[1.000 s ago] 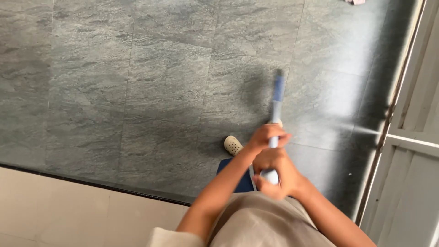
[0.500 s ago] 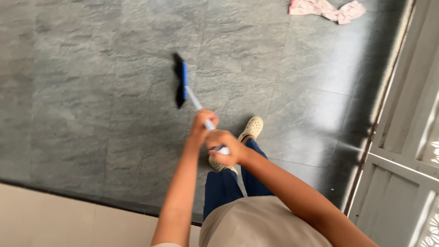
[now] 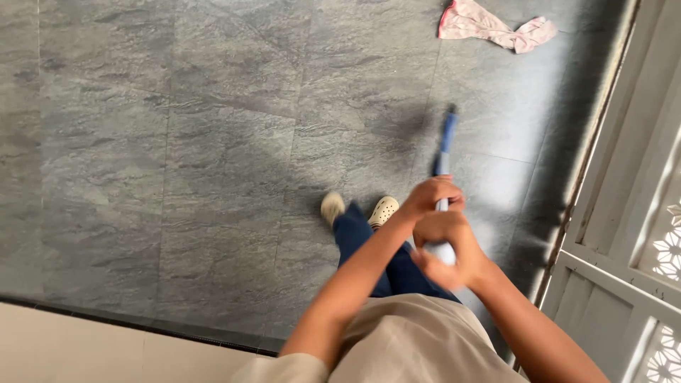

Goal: Sweeping the floor of an entryway using a broom.

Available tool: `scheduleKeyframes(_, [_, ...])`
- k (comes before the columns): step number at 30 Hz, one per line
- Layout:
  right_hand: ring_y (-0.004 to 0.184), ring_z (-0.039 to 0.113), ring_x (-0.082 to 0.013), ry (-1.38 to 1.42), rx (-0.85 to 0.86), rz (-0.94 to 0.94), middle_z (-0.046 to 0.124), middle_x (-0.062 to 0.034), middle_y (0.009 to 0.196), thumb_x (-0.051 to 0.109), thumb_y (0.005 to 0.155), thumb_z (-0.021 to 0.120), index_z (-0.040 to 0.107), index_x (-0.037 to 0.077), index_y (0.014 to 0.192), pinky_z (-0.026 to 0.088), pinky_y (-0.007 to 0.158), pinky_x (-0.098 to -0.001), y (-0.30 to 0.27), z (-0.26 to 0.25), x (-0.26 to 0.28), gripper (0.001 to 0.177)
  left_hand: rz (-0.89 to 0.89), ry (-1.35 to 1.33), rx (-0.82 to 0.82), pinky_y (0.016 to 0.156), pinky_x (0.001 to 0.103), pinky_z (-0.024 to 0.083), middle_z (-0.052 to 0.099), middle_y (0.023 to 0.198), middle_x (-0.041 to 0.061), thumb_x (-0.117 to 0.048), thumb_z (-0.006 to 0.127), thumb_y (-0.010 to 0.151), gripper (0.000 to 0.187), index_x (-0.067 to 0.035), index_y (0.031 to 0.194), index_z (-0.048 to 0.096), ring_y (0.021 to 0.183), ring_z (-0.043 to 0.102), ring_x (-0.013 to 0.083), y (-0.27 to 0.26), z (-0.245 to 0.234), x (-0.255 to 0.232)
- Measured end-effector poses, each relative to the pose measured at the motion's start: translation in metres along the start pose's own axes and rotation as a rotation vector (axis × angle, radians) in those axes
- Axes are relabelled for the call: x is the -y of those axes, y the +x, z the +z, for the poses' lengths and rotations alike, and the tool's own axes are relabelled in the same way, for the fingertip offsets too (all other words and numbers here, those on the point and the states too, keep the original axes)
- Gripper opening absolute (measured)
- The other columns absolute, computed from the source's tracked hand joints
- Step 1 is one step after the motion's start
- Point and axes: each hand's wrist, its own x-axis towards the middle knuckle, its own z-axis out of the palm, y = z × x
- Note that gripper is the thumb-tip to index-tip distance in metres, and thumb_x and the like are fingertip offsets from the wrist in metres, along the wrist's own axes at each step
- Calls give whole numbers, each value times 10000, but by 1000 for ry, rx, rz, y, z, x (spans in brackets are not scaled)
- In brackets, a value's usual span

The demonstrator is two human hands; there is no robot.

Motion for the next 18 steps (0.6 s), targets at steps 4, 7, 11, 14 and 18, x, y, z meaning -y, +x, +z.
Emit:
scheduleKeyframes(4, [570, 545, -298, 246, 118, -320, 528, -89, 605, 175, 651, 631, 527, 68, 620, 424, 587, -403, 57, -17, 64, 153, -448, 187, 143, 1006, 424, 519, 581, 694, 95, -109, 692, 799, 105, -75, 755, 603, 689, 604, 315, 37, -69, 1])
scheduleKeyframes(7, [583, 471, -328, 314, 223, -439, 434, -94, 611, 162, 678, 614, 430, 69, 623, 359, 608, -440, 116, -2, 54, 213, -523, 247, 73, 830, 416, 479, 587, 674, 87, -163, 676, 790, 139, -90, 716, 583, 677, 580, 314, 68, -153, -4])
scheduleKeyframes(11, [673, 445, -333, 397, 262, -529, 428, -108, 671, 139, 766, 569, 406, 59, 670, 369, 693, -438, 216, 39, -8, 205, -555, 674, 14, 763, 433, 444, 507, 700, 129, -170, 673, 892, 309, -59, 690, 467, 738, 540, 334, 25, -254, 82])
scheduleKeyframes(14, [686, 447, -318, 385, 227, -484, 430, -107, 679, 154, 786, 569, 410, 58, 671, 383, 706, -433, 275, 46, -54, 219, -514, 764, 54, 725, 434, 435, 537, 709, 124, -164, 700, 850, 304, -59, 681, 470, 738, 543, 348, 16, -300, 161])
scheduleKeyframes(18, [644, 419, -286, 395, 52, -297, 409, -101, 656, 181, 826, 559, 431, 40, 667, 359, 654, -423, 276, -2, -63, 248, -536, 468, 111, 679, 428, 440, 533, 623, 106, -180, 726, 676, 240, -87, 632, 509, 640, 552, 314, 82, -252, 198])
